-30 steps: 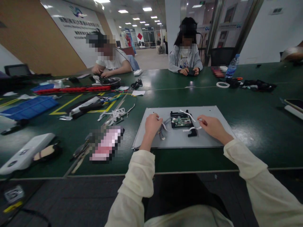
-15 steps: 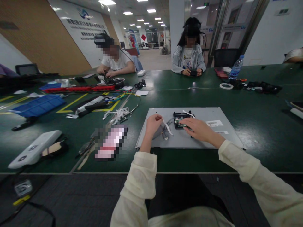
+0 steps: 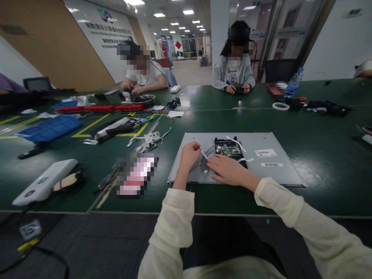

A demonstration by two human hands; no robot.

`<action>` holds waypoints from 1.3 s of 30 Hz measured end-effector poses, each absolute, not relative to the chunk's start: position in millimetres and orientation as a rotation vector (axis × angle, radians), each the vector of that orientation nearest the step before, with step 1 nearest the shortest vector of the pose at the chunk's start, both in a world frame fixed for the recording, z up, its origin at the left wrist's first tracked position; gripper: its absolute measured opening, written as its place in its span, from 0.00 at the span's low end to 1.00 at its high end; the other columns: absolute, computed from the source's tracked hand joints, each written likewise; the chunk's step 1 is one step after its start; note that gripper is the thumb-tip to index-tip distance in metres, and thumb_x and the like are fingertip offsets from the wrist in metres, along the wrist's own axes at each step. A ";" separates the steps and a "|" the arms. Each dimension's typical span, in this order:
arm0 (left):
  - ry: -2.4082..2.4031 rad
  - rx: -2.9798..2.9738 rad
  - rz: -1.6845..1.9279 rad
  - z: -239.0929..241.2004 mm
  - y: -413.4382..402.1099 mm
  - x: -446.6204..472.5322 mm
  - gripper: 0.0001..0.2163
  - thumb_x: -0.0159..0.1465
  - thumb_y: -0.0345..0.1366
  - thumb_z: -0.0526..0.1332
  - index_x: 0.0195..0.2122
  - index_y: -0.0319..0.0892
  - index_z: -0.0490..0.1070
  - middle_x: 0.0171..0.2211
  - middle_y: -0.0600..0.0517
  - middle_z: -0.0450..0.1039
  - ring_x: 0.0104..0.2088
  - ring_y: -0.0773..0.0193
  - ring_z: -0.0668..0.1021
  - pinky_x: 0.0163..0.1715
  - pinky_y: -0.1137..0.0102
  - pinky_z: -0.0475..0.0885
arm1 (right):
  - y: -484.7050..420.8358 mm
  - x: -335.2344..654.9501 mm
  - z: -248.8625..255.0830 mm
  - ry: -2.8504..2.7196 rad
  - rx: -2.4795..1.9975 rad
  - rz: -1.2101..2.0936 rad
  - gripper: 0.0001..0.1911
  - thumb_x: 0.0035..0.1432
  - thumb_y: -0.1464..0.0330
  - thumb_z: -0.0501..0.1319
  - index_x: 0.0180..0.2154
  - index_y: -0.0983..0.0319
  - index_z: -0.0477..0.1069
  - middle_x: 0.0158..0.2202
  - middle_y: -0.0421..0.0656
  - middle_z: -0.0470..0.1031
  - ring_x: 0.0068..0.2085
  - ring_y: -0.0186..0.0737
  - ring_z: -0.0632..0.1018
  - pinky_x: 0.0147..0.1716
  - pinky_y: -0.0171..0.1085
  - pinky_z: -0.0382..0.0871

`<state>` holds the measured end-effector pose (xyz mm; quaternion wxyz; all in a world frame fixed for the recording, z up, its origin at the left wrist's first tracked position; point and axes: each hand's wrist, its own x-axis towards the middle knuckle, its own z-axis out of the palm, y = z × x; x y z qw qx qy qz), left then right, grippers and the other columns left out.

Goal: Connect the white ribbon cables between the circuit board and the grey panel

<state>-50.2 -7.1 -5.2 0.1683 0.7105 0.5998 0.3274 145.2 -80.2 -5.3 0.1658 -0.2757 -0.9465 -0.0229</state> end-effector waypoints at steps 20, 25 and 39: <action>1.637 2.528 0.748 1.2 -18.4 -38.2 0.08 0.59 0.27 0.56 0.40 0.41 0.66 0.37 0.48 0.68 0.40 0.59 0.72 0.42 0.68 0.67 | -82.2 145.2 -11.5 -2.659 -0.808 -0.099 0.22 0.67 0.63 0.49 0.55 0.69 0.68 0.55 0.53 0.70 0.56 0.46 0.70 0.60 0.46 0.58; 1.480 2.552 0.528 -3.7 -14.0 -39.3 0.05 0.60 0.27 0.55 0.35 0.42 0.66 0.34 0.50 0.70 0.38 0.60 0.73 0.39 0.68 0.67 | -83.8 144.4 -10.8 -2.650 -0.831 -0.095 0.21 0.67 0.64 0.49 0.54 0.68 0.68 0.55 0.53 0.70 0.56 0.45 0.70 0.60 0.46 0.59; 1.543 2.513 0.629 -19.5 -4.1 -48.0 0.06 0.61 0.34 0.61 0.38 0.42 0.65 0.34 0.49 0.71 0.37 0.59 0.73 0.40 0.66 0.68 | -86.4 148.1 -12.1 -2.661 -0.774 -0.123 0.15 0.66 0.71 0.49 0.47 0.67 0.72 0.50 0.51 0.74 0.50 0.42 0.75 0.56 0.44 0.63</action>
